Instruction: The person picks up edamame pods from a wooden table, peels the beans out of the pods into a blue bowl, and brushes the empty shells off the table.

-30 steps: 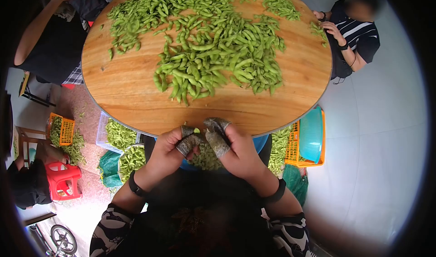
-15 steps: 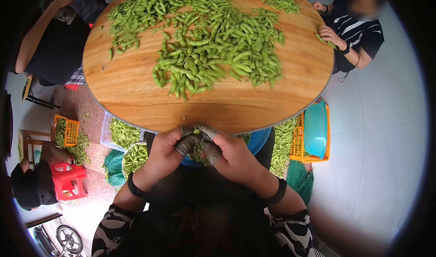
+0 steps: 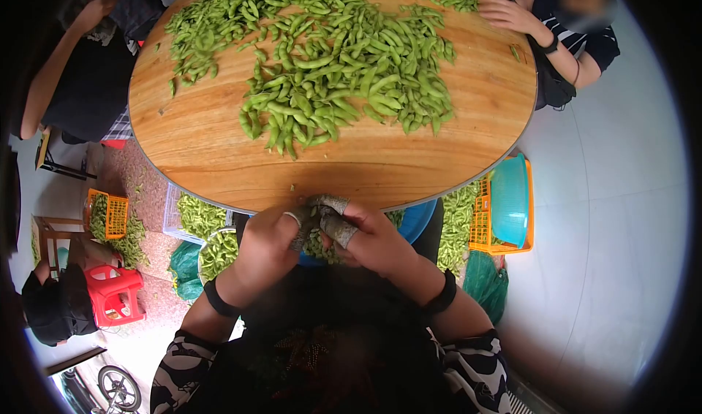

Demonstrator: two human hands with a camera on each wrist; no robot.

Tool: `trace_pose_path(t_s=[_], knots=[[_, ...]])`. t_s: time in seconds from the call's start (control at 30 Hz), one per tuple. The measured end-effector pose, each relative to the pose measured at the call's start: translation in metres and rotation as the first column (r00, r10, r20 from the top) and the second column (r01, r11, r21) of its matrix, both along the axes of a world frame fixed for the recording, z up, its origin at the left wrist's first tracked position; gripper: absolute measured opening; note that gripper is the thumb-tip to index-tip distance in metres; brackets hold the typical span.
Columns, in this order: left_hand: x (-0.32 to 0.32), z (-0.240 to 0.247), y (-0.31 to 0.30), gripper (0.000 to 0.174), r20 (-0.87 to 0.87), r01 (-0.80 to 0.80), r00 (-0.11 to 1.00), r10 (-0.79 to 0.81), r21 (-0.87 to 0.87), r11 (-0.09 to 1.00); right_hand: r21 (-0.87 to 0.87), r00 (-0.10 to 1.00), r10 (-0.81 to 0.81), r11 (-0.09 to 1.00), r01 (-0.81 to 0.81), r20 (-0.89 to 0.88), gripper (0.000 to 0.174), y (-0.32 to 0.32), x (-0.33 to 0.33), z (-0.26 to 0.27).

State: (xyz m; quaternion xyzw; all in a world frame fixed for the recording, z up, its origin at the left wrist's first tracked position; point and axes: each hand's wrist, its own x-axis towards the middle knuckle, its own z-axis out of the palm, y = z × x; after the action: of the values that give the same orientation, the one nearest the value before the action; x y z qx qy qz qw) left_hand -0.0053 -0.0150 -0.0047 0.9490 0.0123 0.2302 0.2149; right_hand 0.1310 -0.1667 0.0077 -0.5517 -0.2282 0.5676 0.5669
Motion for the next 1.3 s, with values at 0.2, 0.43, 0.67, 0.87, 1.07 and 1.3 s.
trace_pose_path(t_s=[0.2, 0.43, 0.67, 0.87, 1.07, 1.3], knots=[[-0.005, -0.003, 0.007, 0.011, 0.095, -0.08, 0.952, -0.29, -0.84, -0.536, -0.028, 0.93, -0.034, 0.999, 0.026, -0.366, 0.025, 0.001, -0.003, 0.019], [0.0, 0.007, -0.001, 0.02, -0.019, -0.029, 0.999, 0.032, 0.136, 0.99, -0.04, 1.0, 0.023, 0.999, -0.024, -0.014, 0.032, -0.002, 0.0, 0.012], [0.012, 0.004, -0.005, 0.015, 0.08, -0.138, 0.99, 0.117, 0.349, 0.927, 0.033, 0.957, -0.021, 0.999, 0.012, 0.291, 0.026, 0.001, -0.002, 0.01], [0.006, 0.017, -0.003, 0.008, -0.324, -0.313, 0.941, -0.096, -0.943, 0.115, -0.017, 1.0, -0.004, 1.0, 0.004, 0.005, 0.019, 0.0, 0.004, 0.008], [0.0, -0.002, -0.004, 0.008, -0.084, -0.036, 0.996, -0.015, -0.567, 0.823, 0.212, 0.623, -0.222, 0.973, 0.092, 0.75, 0.024, -0.005, 0.001, 0.007], [-0.013, 0.012, -0.004, 0.011, 0.003, 0.081, 0.946, -0.324, -0.971, 0.226, 0.131, 0.994, 0.095, 0.987, -0.088, -0.048, 0.025, 0.0, 0.001, 0.007]])
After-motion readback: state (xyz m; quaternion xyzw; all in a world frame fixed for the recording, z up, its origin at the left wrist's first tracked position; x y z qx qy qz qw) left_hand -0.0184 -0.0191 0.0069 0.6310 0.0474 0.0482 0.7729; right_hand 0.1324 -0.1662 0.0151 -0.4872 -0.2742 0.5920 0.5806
